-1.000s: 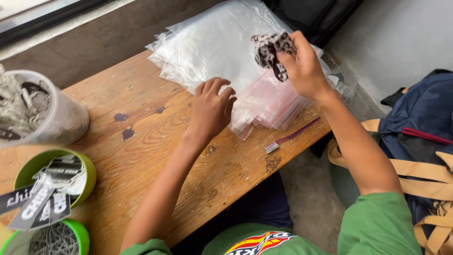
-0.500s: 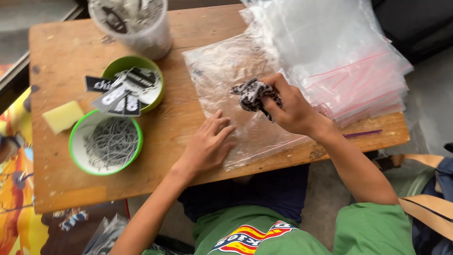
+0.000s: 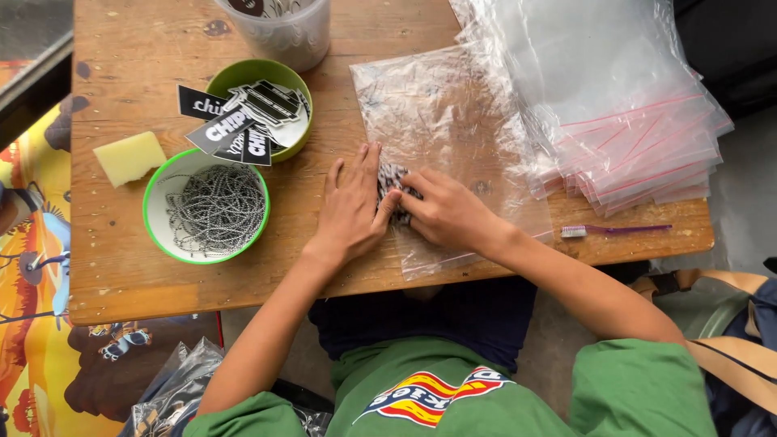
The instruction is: The person wipes a clear plastic bag with a patterned cloth, then places a small blue bag inside it. They seal the plastic bag and add a sticker to the front.
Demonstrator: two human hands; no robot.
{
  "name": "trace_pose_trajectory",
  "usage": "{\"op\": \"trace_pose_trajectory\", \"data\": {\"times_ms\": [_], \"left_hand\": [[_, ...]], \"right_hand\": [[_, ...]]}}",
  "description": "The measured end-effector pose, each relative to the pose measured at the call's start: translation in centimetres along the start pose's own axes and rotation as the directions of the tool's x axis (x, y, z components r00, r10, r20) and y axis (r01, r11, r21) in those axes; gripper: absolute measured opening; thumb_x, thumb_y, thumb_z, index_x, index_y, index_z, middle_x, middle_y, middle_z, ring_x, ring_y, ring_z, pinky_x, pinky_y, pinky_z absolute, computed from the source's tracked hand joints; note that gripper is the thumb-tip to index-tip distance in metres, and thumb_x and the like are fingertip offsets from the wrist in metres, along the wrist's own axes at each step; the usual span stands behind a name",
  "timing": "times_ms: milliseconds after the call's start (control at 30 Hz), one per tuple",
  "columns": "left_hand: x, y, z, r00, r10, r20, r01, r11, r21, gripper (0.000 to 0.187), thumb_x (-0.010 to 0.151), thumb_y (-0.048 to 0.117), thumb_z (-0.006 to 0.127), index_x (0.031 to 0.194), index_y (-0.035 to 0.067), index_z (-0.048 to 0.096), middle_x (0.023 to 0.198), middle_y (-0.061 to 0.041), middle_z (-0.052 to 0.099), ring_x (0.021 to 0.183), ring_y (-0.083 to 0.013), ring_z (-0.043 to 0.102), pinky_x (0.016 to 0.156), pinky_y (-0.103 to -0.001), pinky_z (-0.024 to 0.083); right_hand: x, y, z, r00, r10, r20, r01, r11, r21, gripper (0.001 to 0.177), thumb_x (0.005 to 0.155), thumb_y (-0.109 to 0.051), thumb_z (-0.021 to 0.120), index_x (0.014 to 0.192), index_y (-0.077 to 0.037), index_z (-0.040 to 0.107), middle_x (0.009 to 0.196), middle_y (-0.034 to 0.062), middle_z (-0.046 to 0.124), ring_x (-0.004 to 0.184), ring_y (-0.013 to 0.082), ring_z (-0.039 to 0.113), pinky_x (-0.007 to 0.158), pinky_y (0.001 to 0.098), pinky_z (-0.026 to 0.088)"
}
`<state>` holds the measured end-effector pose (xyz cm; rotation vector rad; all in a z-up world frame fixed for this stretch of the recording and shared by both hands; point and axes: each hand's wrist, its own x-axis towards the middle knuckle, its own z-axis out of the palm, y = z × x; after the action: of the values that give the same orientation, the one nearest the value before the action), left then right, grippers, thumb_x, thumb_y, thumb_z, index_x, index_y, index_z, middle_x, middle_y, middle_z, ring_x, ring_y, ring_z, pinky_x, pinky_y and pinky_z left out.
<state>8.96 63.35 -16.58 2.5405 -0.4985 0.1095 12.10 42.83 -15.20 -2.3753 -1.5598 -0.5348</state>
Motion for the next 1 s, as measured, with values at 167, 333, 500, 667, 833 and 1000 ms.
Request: {"op": "trace_pose_trajectory", "data": {"times_ms": [167, 333, 500, 667, 833, 1000], "left_hand": [[0.0, 0.2, -0.1, 1.000, -0.027, 0.007, 0.027, 0.996, 0.088, 0.078, 0.105, 0.058, 0.026, 0.159, 0.001, 0.021, 0.161, -0.017, 0.037, 0.151, -0.0274, 0.030, 0.121, -0.052, 0.015], [0.1, -0.1, 0.2, 1.000, -0.001, 0.006, 0.000, 0.984, 0.176, 0.083, 0.100, 0.052, 0.047, 0.159, 0.000, 0.019, 0.162, -0.016, 0.035, 0.152, -0.0254, 0.029, 0.120, -0.050, 0.014], [-0.7, 0.9, -1.4, 1.000, -0.008, 0.001, 0.008, 1.000, -0.009, 0.098, 0.093, 0.048, 0.061, 0.162, 0.003, 0.009, 0.168, -0.021, 0.016, 0.155, -0.0379, 0.017, 0.120, -0.061, 0.014], [-2.8, 1.2, -1.1, 1.000, -0.020, 0.000, 0.020, 0.995, 0.099, 0.141, 0.067, 0.072, 0.079, 0.162, 0.002, 0.002, 0.166, -0.029, 0.005, 0.154, -0.0474, 0.005, 0.119, -0.066, 0.011], [-3.4, 1.2, -1.2, 0.998, -0.037, -0.043, 0.040, 0.996, 0.079, 0.135, 0.071, 0.072, 0.076, 0.160, -0.001, 0.005, 0.164, -0.032, 0.007, 0.153, -0.0498, 0.005, 0.122, -0.061, 0.008], [-3.1, 1.1, -1.7, 0.999, -0.006, -0.036, 0.007, 0.999, 0.032, 0.133, 0.072, 0.068, 0.078, 0.160, 0.001, 0.006, 0.165, -0.030, 0.006, 0.153, -0.0494, 0.003, 0.122, -0.061, 0.008]], "right_hand": [[-3.4, -4.6, -4.3, 0.998, -0.014, 0.069, 0.000, 0.978, 0.206, 0.032, 0.086, -0.008, 0.054, 0.115, -0.001, 0.065, 0.105, 0.0176, 0.058, 0.091, 0.0352, 0.062, 0.081, 0.0409, 0.052], [-4.4, -5.1, -8.2, 0.933, 0.101, 0.345, -0.333, 0.605, 0.724, 0.039, 0.081, 0.000, 0.060, 0.119, 0.000, 0.066, 0.106, 0.0226, 0.062, 0.093, 0.0452, 0.066, 0.084, 0.0502, 0.055], [-2.4, -1.3, -8.2, 0.957, 0.246, 0.154, -0.290, 0.809, 0.511, 0.039, 0.082, -0.002, 0.061, 0.121, -0.003, 0.067, 0.108, 0.0180, 0.060, 0.096, 0.0386, 0.065, 0.087, 0.0449, 0.054], [-0.3, 0.1, -2.3, 0.992, 0.112, 0.051, -0.123, 0.918, 0.376, 0.041, 0.080, -0.007, 0.064, 0.121, -0.007, 0.067, 0.104, 0.0166, 0.058, 0.094, 0.0364, 0.064, 0.086, 0.0440, 0.055], [3.0, 4.4, 4.0, 0.994, 0.079, -0.074, -0.069, 0.989, 0.131, 0.038, 0.082, -0.025, 0.066, 0.117, -0.012, 0.071, 0.099, 0.0133, 0.058, 0.087, 0.0324, 0.063, 0.078, 0.0445, 0.053], [7.3, 12.4, 11.0, 0.980, 0.154, -0.125, -0.164, 0.984, -0.074, 0.038, 0.083, -0.029, 0.065, 0.120, -0.022, 0.069, 0.101, 0.0060, 0.054, 0.088, 0.0283, 0.060, 0.074, 0.0419, 0.051]]}}
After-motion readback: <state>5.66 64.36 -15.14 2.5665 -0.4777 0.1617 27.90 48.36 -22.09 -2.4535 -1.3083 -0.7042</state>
